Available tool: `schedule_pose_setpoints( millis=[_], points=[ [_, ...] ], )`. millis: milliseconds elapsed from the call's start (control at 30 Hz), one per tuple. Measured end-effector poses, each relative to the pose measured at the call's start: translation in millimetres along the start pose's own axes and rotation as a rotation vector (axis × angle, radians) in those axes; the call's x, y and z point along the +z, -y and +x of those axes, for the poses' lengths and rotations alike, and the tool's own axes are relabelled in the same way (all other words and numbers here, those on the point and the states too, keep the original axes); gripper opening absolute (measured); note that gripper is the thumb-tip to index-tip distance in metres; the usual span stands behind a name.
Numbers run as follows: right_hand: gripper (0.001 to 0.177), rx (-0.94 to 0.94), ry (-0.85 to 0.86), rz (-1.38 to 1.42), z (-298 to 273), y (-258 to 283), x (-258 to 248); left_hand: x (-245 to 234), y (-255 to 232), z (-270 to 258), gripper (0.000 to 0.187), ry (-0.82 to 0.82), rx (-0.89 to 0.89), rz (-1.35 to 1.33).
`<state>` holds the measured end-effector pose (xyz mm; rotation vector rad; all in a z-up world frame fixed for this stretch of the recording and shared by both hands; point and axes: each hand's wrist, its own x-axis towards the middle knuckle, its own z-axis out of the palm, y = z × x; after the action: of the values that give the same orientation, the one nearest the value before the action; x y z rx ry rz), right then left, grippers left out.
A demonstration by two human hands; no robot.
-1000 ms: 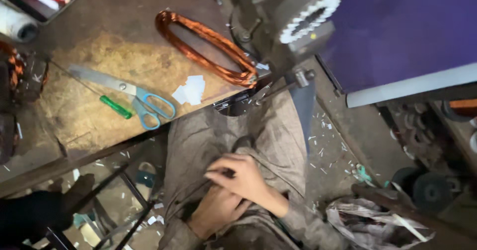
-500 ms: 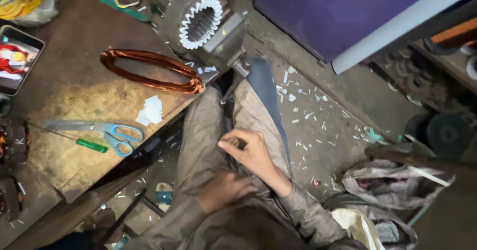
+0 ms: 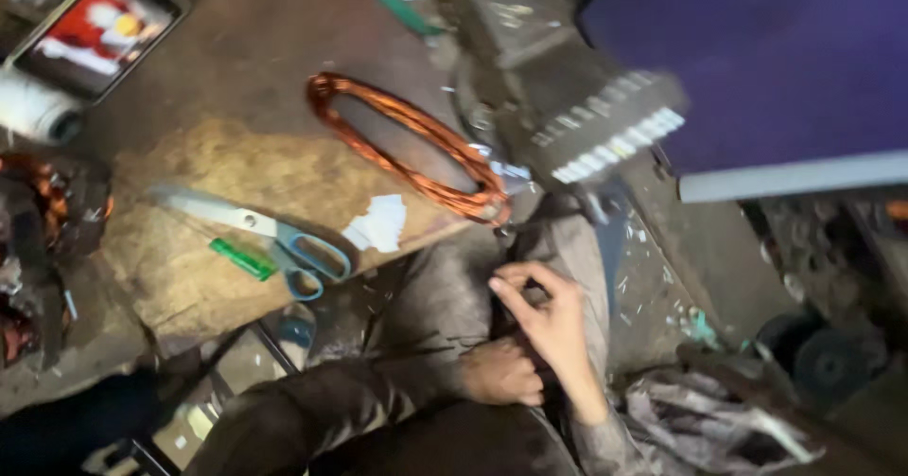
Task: The person cuts small white paper pieces using scissors and then winds copper wire into the slots of a motor armature. The person inserts the paper pieces between wire layers as insulation while continuing to wind the coil.
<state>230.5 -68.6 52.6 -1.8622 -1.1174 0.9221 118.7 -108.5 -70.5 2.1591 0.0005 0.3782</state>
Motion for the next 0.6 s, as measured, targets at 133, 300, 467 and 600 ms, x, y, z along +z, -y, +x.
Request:
schedule_pose_setpoints(
  millis=[133,300,467,600],
  points=[
    [0.014,-0.139,-0.004,-0.192,27.1,23.0,14.6,-9.0,27.9,-29.8,0.026,-0.114,-0.034,-0.098],
    [0.012,-0.226,0.061,-0.196,52.3,82.7,24.4,-48.4,43.3,-23.5,0.027,-0.188,0.012,-0.224],
    [0.017,-0.376,0.025,-0.309,74.6,112.1,23.1,-34.2,54.6,4.3,0.028,-0.277,0.082,-0.307],
    [0.028,-0.509,0.11,-0.495,87.7,98.2,33.3,-24.7,38.0,0.9,0.028,-0.353,0.077,-0.281]
  ],
)
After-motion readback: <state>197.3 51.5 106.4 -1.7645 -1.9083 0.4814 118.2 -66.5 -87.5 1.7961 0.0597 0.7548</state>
